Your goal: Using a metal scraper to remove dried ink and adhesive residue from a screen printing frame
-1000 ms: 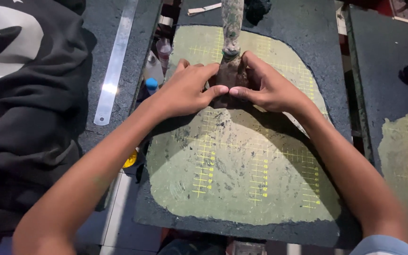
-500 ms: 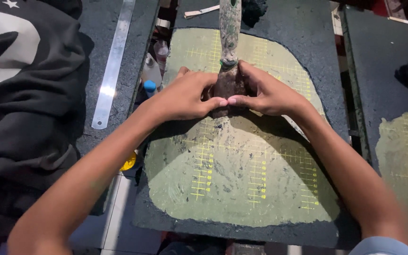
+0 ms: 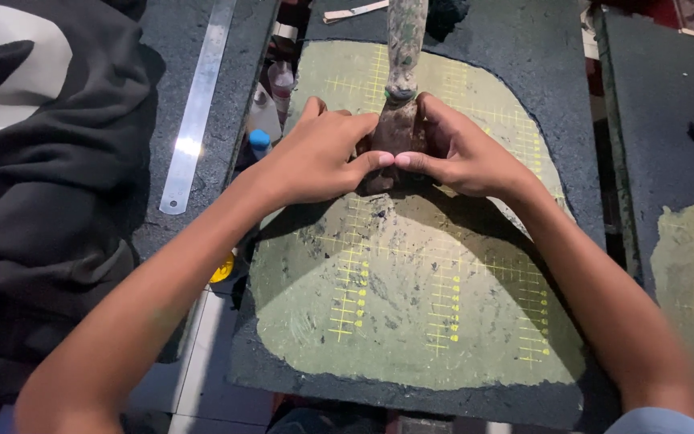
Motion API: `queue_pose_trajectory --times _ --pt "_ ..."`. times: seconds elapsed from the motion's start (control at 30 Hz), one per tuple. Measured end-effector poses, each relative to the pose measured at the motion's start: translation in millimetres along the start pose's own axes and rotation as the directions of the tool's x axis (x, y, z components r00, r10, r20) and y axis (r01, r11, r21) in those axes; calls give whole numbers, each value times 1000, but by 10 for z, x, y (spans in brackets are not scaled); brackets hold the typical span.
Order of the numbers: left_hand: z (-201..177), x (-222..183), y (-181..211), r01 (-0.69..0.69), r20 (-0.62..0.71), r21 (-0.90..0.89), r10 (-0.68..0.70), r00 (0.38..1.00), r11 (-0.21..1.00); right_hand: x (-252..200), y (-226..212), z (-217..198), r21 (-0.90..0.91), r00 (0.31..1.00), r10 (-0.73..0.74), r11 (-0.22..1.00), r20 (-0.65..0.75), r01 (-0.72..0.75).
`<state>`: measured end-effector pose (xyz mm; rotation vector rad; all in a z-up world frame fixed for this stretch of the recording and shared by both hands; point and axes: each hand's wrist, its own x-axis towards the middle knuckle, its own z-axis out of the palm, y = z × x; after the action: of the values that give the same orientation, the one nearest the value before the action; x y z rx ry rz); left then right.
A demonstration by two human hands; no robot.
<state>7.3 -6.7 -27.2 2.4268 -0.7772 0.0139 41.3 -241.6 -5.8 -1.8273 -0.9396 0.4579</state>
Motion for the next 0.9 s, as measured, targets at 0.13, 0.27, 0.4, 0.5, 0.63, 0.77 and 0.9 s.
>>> queue_pose_trajectory --times 0.13,0.27,0.4,0.5,0.63,0.77,0.9 --pt "-29 -1 48 36 37 9 -37 999 999 -13 -9 32 -61 999 51 997 -8 -51" --pt "-55 14 75 70 81 51 -74 994 996 18 -266 87 -152 1000 6 988 2 -5" --pt "-56 16 75 127 128 -41 -120 984 991 24 -241 64 -149 1000 10 989 28 -6" --pt "-92 4 102 126 145 -62 -116 983 990 29 -251 72 -170 999 24 985 41 -17" --pt "-75 14 94 123 158 -73 -111 981 990 18 -163 49 -146 997 48 988 57 -40" --pt "-100 8 151 125 167 -59 -114 979 990 3 -46 34 -149 996 58 988 72 -47" --pt "-18 -5 115 112 98 -76 -104 990 991 27 -156 35 -26 994 81 996 71 -80"
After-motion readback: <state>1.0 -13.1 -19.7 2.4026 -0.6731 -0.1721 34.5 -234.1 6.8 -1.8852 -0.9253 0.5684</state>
